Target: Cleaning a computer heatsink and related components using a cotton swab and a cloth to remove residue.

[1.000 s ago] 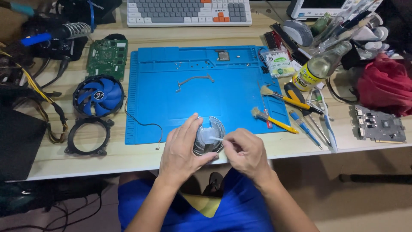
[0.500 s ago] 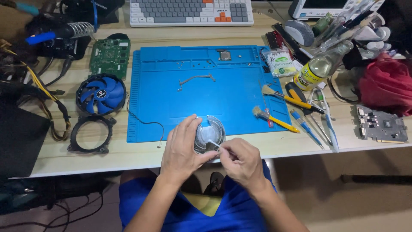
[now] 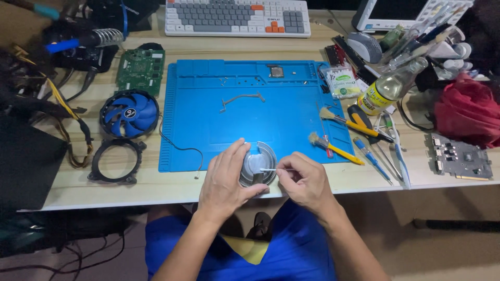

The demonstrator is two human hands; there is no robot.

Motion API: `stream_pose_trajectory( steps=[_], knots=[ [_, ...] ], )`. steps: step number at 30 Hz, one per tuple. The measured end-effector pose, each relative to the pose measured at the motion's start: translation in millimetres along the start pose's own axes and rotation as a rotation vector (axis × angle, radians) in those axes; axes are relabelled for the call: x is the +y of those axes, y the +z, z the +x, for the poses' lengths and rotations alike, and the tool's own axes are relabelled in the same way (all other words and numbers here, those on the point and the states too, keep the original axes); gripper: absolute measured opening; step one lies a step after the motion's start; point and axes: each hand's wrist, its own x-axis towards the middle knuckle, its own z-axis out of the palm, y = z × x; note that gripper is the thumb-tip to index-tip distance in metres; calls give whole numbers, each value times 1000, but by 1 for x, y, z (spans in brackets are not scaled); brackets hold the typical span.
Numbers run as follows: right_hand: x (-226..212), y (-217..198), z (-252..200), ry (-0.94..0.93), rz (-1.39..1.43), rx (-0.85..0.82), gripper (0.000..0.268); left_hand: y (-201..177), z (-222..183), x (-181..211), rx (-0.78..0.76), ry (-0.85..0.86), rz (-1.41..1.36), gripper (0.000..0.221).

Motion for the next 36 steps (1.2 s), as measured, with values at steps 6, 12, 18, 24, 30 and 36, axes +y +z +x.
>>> stream_pose_trajectory(
  steps=[6,12,18,24,30,36],
  knots=[
    [-21,-2,17,-54,2,-69,9,-2,0,0,-21,3,-2,108],
    [-17,1,20,-72,51,-129,9,4,-2,-5,-19,-7,8,109],
    [2,-3,20,-26,61,-129,8,0,0,-2,-29,-11,-17,110],
    [0,3,23,-73,47,-103,9,2,-2,-3,-12,4,-3,110],
    [-1,8,25,-46,26,-75,8,0,0,-2,-25,0,-15,110],
    [-4,4,28,-49,47,-95,9,3,-2,-4,-11,7,3,109]
  ],
)
